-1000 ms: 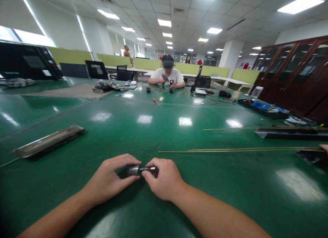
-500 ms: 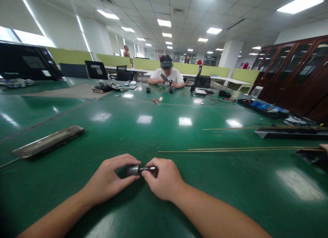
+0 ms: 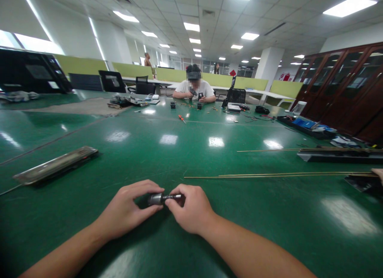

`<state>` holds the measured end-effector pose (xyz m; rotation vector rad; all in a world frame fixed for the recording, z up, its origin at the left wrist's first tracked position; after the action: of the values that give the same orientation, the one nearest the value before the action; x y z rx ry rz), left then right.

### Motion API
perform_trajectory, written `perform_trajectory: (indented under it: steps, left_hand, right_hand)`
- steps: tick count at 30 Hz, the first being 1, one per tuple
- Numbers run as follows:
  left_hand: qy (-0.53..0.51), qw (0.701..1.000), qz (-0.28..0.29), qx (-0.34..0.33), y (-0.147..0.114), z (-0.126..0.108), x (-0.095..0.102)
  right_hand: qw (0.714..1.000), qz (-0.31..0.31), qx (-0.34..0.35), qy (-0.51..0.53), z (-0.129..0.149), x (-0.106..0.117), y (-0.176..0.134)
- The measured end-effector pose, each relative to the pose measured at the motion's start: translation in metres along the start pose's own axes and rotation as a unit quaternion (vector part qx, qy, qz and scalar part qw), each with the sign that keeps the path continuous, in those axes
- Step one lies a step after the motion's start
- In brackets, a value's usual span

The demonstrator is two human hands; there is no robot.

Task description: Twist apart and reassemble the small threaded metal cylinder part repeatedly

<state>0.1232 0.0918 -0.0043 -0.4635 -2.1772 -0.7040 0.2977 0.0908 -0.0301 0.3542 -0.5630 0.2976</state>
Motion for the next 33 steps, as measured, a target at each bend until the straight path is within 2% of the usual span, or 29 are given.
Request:
perform_trajectory:
  steps: [8, 21, 33]
  left_hand:
    - [-0.001, 1.000, -0.003, 0.003, 0.0011, 0.0003, 0.0010]
    - [-0.007, 1.000, -0.005, -0.001, 0.0012, -0.0006, 0.0012]
    - [-0.005, 1.000, 0.000, 0.003, 0.0006, 0.0020, -0.0006]
  right_hand:
    - [0.999, -0.011, 0.016, -0.039, 0.0010, 0.0009, -0.0003]
    - [1.000, -0.013, 0.001, 0.006, -0.0001, 0.0002, -0.0009]
    - [1.000, -0.014, 0.006, -0.017, 0.0015, 0.0015, -0.0010]
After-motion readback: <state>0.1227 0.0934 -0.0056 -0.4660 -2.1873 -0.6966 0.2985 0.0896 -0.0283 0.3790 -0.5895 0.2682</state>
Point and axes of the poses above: each hand's wrist, its own y-axis towards the middle knuckle, its own x-axis out of the back of the hand, z = x × y, the point moved 5 cm from there along y, towards the middle knuckle, and after that the axes turned 5 degrees about z, right-handed, at the moved point
